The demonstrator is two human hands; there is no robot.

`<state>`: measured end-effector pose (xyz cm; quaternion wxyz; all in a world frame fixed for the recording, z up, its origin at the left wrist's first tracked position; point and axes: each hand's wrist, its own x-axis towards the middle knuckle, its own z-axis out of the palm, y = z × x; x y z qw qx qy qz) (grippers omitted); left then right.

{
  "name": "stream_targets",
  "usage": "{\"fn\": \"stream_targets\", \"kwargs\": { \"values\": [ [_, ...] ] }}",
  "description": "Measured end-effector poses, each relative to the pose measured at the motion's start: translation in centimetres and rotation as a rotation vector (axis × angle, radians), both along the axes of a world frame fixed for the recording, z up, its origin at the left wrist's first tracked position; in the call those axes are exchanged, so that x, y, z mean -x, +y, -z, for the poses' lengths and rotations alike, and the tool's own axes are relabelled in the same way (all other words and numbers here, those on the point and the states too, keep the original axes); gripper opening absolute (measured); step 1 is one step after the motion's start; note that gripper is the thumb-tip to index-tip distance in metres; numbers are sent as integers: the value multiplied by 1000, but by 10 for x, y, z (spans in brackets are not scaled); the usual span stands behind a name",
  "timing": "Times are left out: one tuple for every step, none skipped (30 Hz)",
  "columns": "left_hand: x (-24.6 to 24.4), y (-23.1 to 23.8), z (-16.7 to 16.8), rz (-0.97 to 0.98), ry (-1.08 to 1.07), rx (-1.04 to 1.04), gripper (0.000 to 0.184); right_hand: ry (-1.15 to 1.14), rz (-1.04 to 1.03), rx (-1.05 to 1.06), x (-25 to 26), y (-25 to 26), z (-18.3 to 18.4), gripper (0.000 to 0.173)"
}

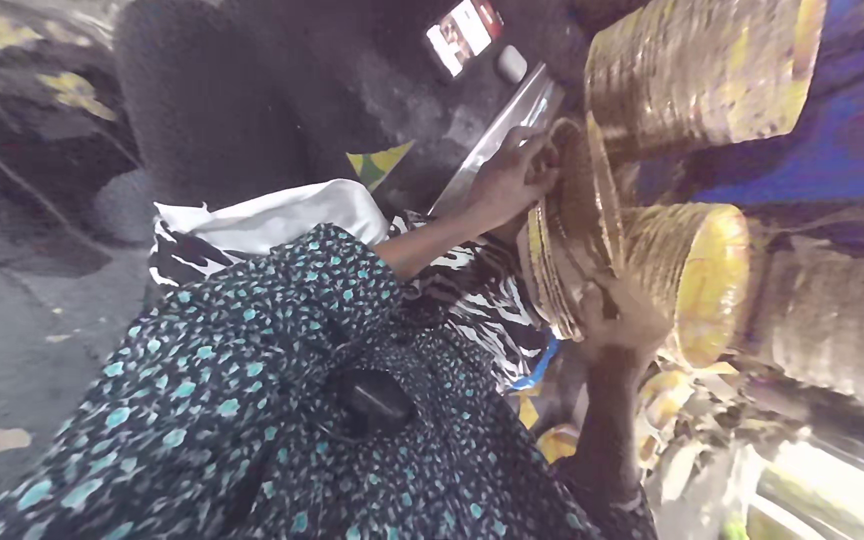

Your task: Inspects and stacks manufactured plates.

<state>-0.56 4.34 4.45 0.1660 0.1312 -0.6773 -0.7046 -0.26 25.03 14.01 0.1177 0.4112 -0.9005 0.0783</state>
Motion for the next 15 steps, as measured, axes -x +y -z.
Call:
{"fn": "stream_targets", "kwargs": {
  "values": [
    [0, 0, 0, 2, -3, -2, 39, 24, -10, -9, 0, 0, -1, 22],
    [0, 0, 0, 2, 0, -3, 41, 58, -26, -13, 1, 0, -1, 23],
    [0, 0, 1, -5, 12, -2, 39, 93, -47, -12, 3, 0, -2, 23],
    [1, 0, 2, -16, 31, 4, 39, 117, -68, -9, 5, 1, -4, 24],
    [1, 1, 3, -26, 43, 10, 39, 135, -83, -15, 7, 2, -6, 25],
    [2, 2, 3, -34, 47, 11, 40, 157, -100, -29, 10, 3, -8, 27],
    [2, 2, 3, -33, 37, 11, 40, 180, -118, -37, 13, 4, -10, 28],
    [2, 1, 3, -18, 12, 1, 41, 183, -122, -39, 14, 4, -11, 28],
    [2, 1, 3, -8, -5, -10, 41, 172, -123, -37, 15, 6, -14, 27],
    [2, 1, 3, -10, -10, -17, 40, 149, -122, -25, 16, 6, -16, 25],
    [2, 0, 2, -2, -25, -17, 41, 126, -117, -7, 17, 7, -19, 23],
    [2, 0, 2, -3, -30, -11, 41, 108, -113, 14, 18, 8, -21, 22],
    [2, -1, 2, -1, -34, 3, 41, 100, -106, 30, 19, 8, -22, 22],
    [2, -1, 2, -1, -32, 15, 41, 96, -101, 39, 20, 9, -23, 22],
    [2, -1, 2, 4, -27, 24, 41, 89, -97, 48, 21, 9, -23, 22]
  ]
}}
